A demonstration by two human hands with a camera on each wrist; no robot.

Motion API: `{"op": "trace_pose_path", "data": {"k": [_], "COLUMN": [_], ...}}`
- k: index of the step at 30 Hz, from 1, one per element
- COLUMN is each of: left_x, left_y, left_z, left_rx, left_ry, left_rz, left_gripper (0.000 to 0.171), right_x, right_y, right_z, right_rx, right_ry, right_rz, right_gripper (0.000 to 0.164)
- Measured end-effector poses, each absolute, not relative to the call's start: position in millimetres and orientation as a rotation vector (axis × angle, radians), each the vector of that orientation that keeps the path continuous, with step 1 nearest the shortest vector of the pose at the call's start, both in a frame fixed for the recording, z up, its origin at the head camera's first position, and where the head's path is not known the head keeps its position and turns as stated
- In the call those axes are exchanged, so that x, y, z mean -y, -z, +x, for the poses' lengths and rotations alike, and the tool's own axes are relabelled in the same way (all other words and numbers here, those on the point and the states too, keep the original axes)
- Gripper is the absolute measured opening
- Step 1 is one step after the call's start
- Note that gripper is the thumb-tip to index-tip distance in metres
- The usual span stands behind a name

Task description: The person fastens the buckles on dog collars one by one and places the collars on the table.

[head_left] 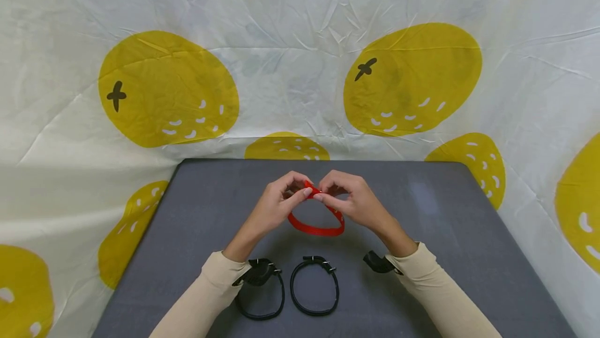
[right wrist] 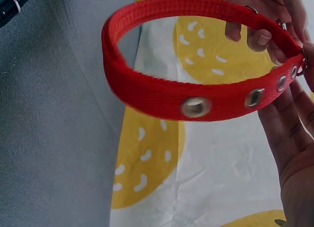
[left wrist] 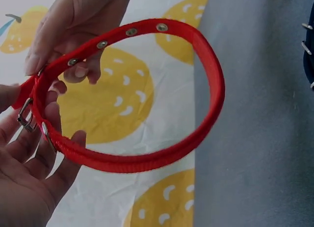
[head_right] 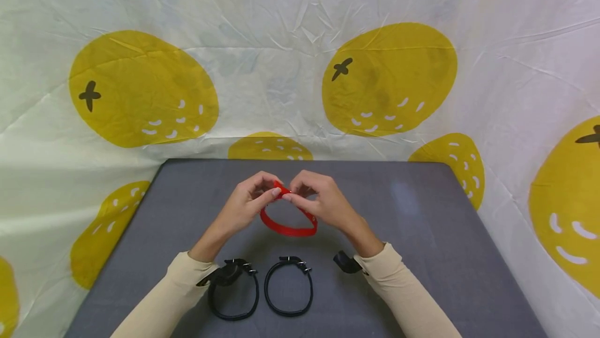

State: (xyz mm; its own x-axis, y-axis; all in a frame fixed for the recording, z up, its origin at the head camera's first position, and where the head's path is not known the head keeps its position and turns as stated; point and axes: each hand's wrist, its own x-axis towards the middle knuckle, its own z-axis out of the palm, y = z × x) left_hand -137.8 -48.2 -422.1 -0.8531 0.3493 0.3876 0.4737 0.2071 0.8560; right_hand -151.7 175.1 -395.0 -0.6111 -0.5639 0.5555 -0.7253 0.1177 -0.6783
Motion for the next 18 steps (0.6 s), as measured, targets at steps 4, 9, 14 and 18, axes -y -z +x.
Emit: {"op": "trace_pose_path", "data": {"k": [4,9,14,18], "left_x": [48.5,47.8,44.9,44.2], "left_y": [420.9,418.8,417.2,417.2], "left_z": [-136.6,-136.3,-136.1,-135.6], "left_rx": [2.340,2.345,2.372,2.381], "left_ry": [1.752,1.772,1.728,1.725], "left_rz": [-0.779,-0.744,-0.741,-0.763], "left_gripper": [0.016,0.018,0.018,0.019], "right_x": [-176.3,-177.9,-180.4,-182.5], "right_y": [394.4,392.9,392.6,393.6], "right_z": [-153.2,-153.5,-155.6,-156.6], "right_rx": [2.208,2.212,2.200,2.197], "right_ry": [-1.527,-1.525,-1.534,-1.540], "right_rz": [1.286,1.276,1.301,1.321], "right_gripper": [0.016,0.017,0.017,0.019]}}
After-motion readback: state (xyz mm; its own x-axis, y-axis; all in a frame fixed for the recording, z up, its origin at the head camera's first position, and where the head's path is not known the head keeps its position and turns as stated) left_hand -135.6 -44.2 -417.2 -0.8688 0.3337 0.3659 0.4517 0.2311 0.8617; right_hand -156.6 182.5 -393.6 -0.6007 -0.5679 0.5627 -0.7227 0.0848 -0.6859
